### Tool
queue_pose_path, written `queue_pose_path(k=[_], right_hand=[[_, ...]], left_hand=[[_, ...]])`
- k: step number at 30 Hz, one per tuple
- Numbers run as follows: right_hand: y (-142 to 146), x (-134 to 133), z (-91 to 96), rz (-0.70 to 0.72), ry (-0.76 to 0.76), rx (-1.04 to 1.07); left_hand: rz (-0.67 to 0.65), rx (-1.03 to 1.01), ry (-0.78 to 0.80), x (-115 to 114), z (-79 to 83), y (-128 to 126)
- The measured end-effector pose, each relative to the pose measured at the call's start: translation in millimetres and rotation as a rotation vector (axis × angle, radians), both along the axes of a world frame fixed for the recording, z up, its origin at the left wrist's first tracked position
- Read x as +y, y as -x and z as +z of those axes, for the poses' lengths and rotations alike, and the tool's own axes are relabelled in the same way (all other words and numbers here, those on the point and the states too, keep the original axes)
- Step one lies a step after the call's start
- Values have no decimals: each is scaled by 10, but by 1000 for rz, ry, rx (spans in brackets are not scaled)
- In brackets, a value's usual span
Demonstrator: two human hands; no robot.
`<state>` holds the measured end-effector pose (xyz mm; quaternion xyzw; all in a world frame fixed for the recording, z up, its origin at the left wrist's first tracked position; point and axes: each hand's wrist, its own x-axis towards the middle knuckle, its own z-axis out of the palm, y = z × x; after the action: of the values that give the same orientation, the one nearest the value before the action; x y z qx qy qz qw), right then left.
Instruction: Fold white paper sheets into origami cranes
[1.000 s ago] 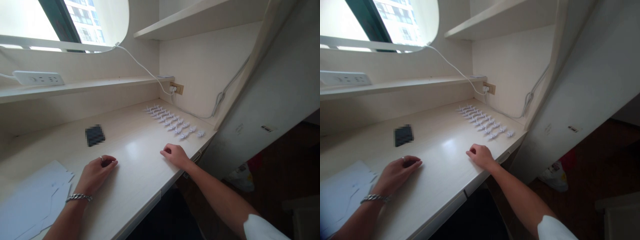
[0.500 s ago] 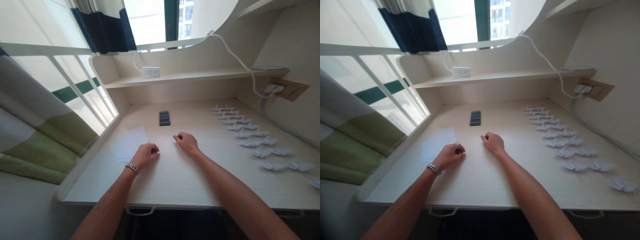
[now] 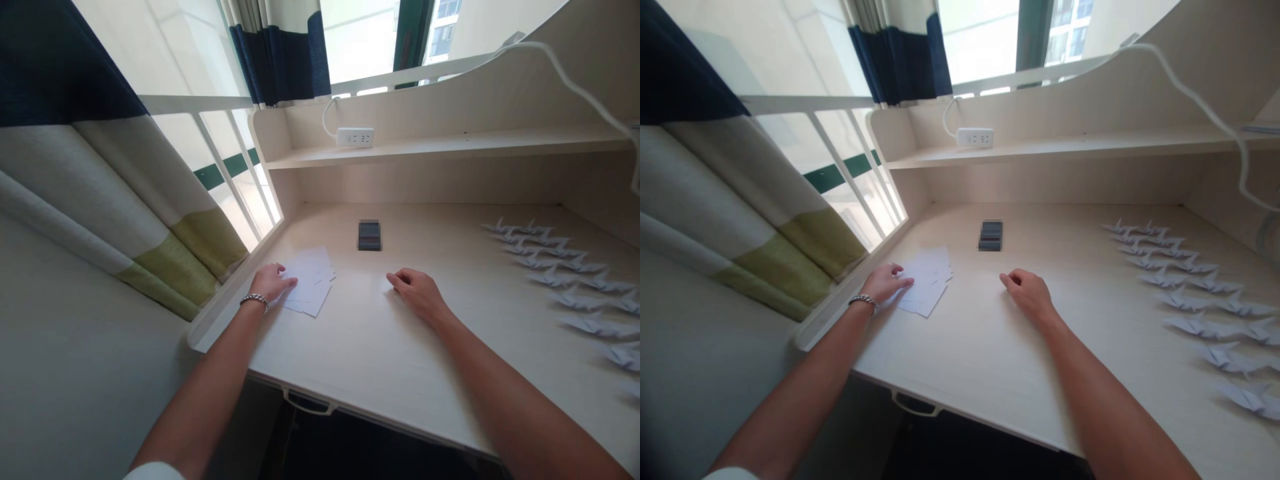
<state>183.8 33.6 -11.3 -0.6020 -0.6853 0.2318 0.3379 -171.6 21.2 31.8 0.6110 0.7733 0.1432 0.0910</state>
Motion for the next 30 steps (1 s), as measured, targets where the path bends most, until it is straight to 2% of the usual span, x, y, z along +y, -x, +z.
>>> queue_pose_path(k=[8, 18, 24, 30], right_hand=[[-31, -45, 20, 34, 56, 98], [-44, -13, 3, 52, 48, 108], [-45, -26, 9, 58, 46, 138], [-49, -47, 28, 49, 75, 159]], left_hand=[[-117, 78, 124, 290, 67, 43], [-148, 68, 212, 498, 90, 128], [-132, 48, 100, 435, 118, 60], [-219, -87, 1, 241, 257, -38]])
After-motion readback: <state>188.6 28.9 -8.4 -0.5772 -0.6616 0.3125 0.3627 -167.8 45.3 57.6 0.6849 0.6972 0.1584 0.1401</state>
